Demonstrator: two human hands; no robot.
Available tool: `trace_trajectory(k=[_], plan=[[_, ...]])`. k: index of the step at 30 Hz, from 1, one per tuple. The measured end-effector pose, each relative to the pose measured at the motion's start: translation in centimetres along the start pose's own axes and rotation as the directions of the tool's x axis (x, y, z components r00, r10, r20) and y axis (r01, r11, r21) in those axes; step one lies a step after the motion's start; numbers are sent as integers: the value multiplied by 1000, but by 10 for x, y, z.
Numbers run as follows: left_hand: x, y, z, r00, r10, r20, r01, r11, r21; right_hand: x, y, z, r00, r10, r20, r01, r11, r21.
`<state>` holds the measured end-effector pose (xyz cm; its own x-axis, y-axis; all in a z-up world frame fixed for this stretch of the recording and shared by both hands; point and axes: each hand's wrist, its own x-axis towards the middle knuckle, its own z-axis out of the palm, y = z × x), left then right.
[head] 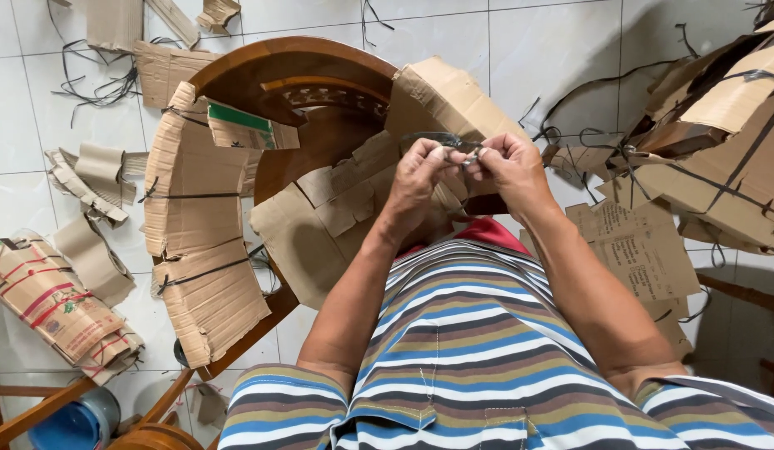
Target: The person sits on the floor and uses a pink utility knife to cut a black wire. They then use the wire to tie pieces of cardboard together, wrapping it around the cardboard and securing it by hand.
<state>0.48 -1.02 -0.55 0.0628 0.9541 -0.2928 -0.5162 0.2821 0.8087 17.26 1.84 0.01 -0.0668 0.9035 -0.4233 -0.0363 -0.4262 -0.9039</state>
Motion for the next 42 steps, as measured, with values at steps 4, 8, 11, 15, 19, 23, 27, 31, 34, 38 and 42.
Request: trace_trajectory(k=[4, 8, 11, 15, 19, 23, 27, 31, 34, 38, 42], plan=[[4, -17, -34, 992, -112, -50, 93, 953, -289, -9, -25, 0, 989, 135, 53, -145, 913, 382], [0, -29, -70, 949, -137, -284, 131, 991, -40, 1, -10, -15, 958, 254, 132, -280, 734, 619], [3, -64, -136, 889, -17, -457, 186, 926, 328, 9, -3, -30, 958, 244, 147, -284, 763, 581], [3, -112, -230, 789, 168, -591, 307, 726, 615, 16, -7, -48, 982, 144, 123, -187, 833, 520], [-12, -133, -295, 637, 190, -747, 465, 679, 569, 30, -14, -72, 986, 141, 90, -167, 814, 557], [-35, -108, -310, 260, 80, -962, 583, 782, 222, 44, -14, -105, 991, 122, -58, -50, 731, 681], [-55, -75, -311, -38, -104, -994, 439, 892, -110, 45, -18, -132, 961, 101, -259, 141, 623, 769], [-66, -36, -291, -146, -237, -960, 295, 916, -271, 48, -12, -173, 931, 61, -361, 278, 524, 805], [-73, -31, -305, -205, -257, -944, 255, 917, -305, 55, -7, -213, 949, -3, -317, 281, 468, 838], [-83, -24, -311, -236, -267, -934, 147, 941, -306, 58, -11, -243, 964, -118, -238, 264, 527, 808], [-95, -25, -326, -264, -254, -930, 123, 948, -294, 73, 6, -296, 939, -344, 19, 207, 607, 767]])
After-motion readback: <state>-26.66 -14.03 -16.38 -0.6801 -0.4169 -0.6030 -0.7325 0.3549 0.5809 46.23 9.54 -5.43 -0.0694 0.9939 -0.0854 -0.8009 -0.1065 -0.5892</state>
